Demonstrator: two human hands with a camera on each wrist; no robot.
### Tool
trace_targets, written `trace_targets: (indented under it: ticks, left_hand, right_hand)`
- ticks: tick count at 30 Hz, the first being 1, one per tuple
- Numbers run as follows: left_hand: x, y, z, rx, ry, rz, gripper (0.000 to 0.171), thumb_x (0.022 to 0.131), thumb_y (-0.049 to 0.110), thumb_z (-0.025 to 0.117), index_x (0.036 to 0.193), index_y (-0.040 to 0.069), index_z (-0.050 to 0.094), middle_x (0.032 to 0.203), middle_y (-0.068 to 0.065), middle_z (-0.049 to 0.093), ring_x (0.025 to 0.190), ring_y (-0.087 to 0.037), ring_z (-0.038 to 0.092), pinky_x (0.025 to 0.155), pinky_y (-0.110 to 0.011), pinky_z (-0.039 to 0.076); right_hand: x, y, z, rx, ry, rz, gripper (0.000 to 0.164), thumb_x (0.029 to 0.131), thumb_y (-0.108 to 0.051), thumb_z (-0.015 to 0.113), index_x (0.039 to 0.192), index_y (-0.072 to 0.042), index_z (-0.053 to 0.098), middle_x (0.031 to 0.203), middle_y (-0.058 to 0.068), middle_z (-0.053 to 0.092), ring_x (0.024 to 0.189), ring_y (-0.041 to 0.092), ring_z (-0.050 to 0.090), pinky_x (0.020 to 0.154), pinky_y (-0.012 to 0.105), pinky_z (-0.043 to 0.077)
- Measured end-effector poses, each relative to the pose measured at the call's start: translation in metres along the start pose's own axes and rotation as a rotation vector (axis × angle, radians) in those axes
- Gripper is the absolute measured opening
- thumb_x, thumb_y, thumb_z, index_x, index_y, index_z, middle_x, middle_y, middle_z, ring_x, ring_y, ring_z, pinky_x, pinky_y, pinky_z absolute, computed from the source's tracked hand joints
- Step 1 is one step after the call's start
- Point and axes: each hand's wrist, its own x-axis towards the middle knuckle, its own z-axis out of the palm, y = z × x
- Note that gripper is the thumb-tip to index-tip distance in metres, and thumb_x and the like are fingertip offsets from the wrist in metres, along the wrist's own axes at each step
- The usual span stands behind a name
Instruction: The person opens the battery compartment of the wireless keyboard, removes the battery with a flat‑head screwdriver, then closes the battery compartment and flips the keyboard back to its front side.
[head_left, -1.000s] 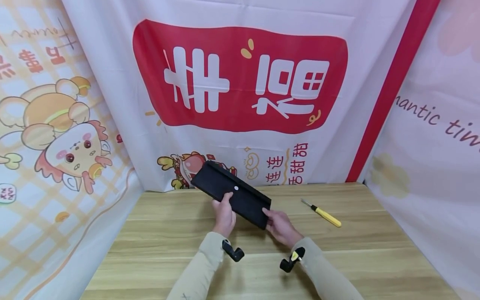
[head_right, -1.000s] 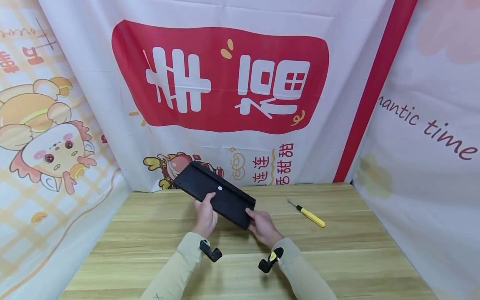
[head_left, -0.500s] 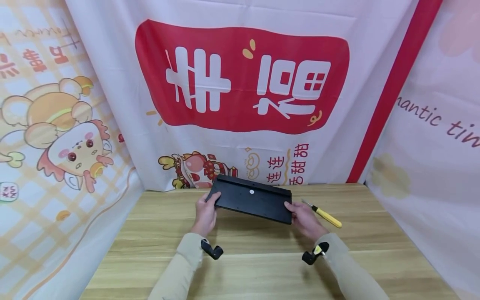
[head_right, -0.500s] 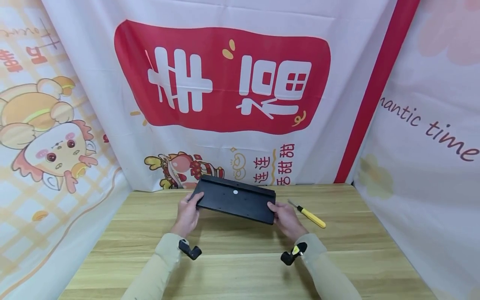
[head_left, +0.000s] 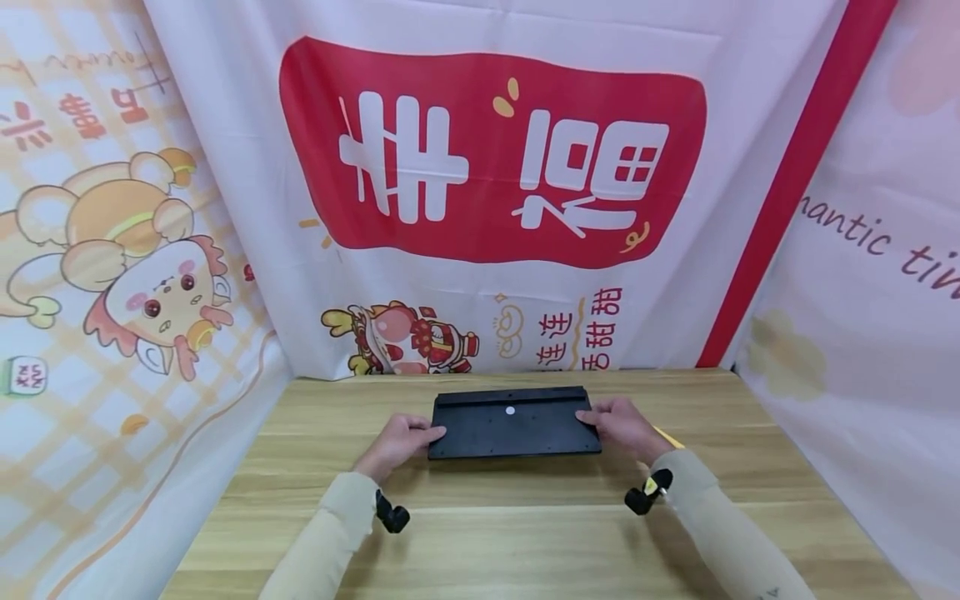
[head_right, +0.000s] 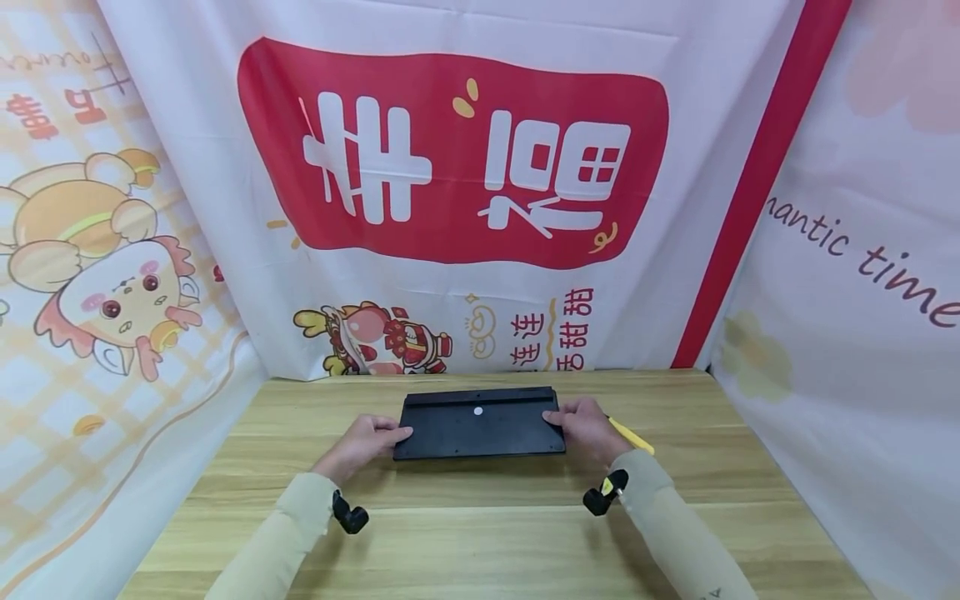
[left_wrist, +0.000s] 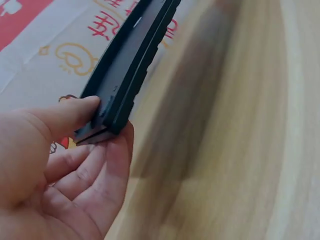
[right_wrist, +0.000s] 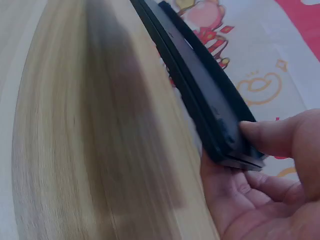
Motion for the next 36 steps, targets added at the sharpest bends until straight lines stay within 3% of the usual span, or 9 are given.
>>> trace_targets:
  ticks: [2, 4, 9, 17, 21, 24, 30, 36]
  left_hand:
    - [0.000, -0.003, 0.001, 0.063, -0.008, 0.022, 0.027, 0.098, 0.028, 0.078, 0.093, 0.002, 0.076, 0.080, -0.002, 0.069, 0.072, -0.012, 0.064, 0.066, -0.026, 0.055]
    - [0.001, -0.005, 0.002, 0.121, -0.006, 0.026, 0.027, 0.098, 0.029, 0.078, 0.088, 0.004, 0.075, 0.074, 0.001, 0.066, 0.067, -0.012, 0.063, 0.062, -0.025, 0.054]
    - [-0.001, -0.005, 0.008, 0.262, 0.025, 0.026, 0.029, 0.098, 0.030, 0.078, 0.082, 0.006, 0.073, 0.072, -0.002, 0.068, 0.064, -0.013, 0.067, 0.060, -0.025, 0.055]
    - [0.003, -0.006, 0.013, 0.375, 0.097, 0.025, 0.035, 0.095, 0.030, 0.081, 0.071, 0.006, 0.070, 0.066, -0.002, 0.069, 0.060, -0.013, 0.068, 0.058, -0.023, 0.051]
    - [0.007, -0.008, 0.013, 0.434, 0.108, 0.045, 0.040, 0.094, 0.032, 0.082, 0.066, 0.007, 0.070, 0.059, -0.001, 0.068, 0.055, -0.013, 0.067, 0.056, -0.023, 0.047]
    - [0.007, -0.007, 0.013, 0.481, 0.119, 0.073, 0.041, 0.093, 0.033, 0.083, 0.063, 0.008, 0.070, 0.053, 0.000, 0.066, 0.052, -0.014, 0.065, 0.055, -0.024, 0.045]
    - [0.003, -0.001, 0.017, 0.596, 0.133, 0.108, 0.042, 0.092, 0.034, 0.084, 0.058, 0.011, 0.074, 0.046, 0.004, 0.061, 0.047, -0.014, 0.061, 0.063, -0.025, 0.049]
    - [0.000, 0.008, 0.020, 0.633, 0.160, 0.058, 0.046, 0.090, 0.034, 0.086, 0.054, 0.009, 0.071, 0.042, 0.003, 0.059, 0.044, -0.016, 0.061, 0.059, -0.025, 0.046]
  right_hand:
    - [0.002, 0.004, 0.001, -0.099, 0.032, 0.000, 0.043, 0.100, -0.029, 0.074, 0.067, -0.011, 0.051, 0.060, -0.008, 0.040, 0.058, 0.011, 0.042, 0.057, 0.026, 0.041]
    - [0.005, 0.007, 0.003, -0.182, 0.059, 0.017, 0.052, 0.099, -0.033, 0.075, 0.062, -0.015, 0.044, 0.056, -0.007, 0.035, 0.054, 0.012, 0.038, 0.053, 0.025, 0.035]
    - [0.012, 0.014, 0.009, -0.324, 0.096, 0.066, 0.055, 0.099, -0.037, 0.075, 0.057, -0.017, 0.045, 0.053, -0.006, 0.036, 0.048, 0.012, 0.036, 0.048, 0.025, 0.028]
    - [0.018, 0.022, 0.018, -0.465, 0.162, 0.037, 0.051, 0.095, -0.037, 0.079, 0.054, -0.013, 0.060, 0.047, -0.004, 0.050, 0.046, 0.013, 0.047, 0.048, 0.025, 0.035]
    - [0.017, 0.022, 0.021, -0.538, 0.203, 0.005, 0.047, 0.094, -0.035, 0.080, 0.057, -0.010, 0.068, 0.046, -0.003, 0.054, 0.047, 0.015, 0.053, 0.063, 0.031, 0.047]
    - [0.017, 0.021, 0.023, -0.572, 0.220, -0.011, 0.051, 0.095, -0.035, 0.080, 0.053, -0.011, 0.063, 0.044, -0.005, 0.047, 0.045, 0.013, 0.047, 0.069, 0.033, 0.044]
    - [0.017, 0.020, 0.026, -0.558, 0.217, -0.003, 0.059, 0.094, -0.031, 0.081, 0.047, -0.015, 0.049, 0.045, -0.009, 0.030, 0.043, 0.010, 0.029, 0.046, 0.025, 0.025]
    - [0.017, 0.017, 0.030, -0.594, 0.241, -0.033, 0.062, 0.091, -0.028, 0.084, 0.045, -0.016, 0.045, 0.042, -0.009, 0.030, 0.039, 0.008, 0.029, 0.042, 0.022, 0.022]
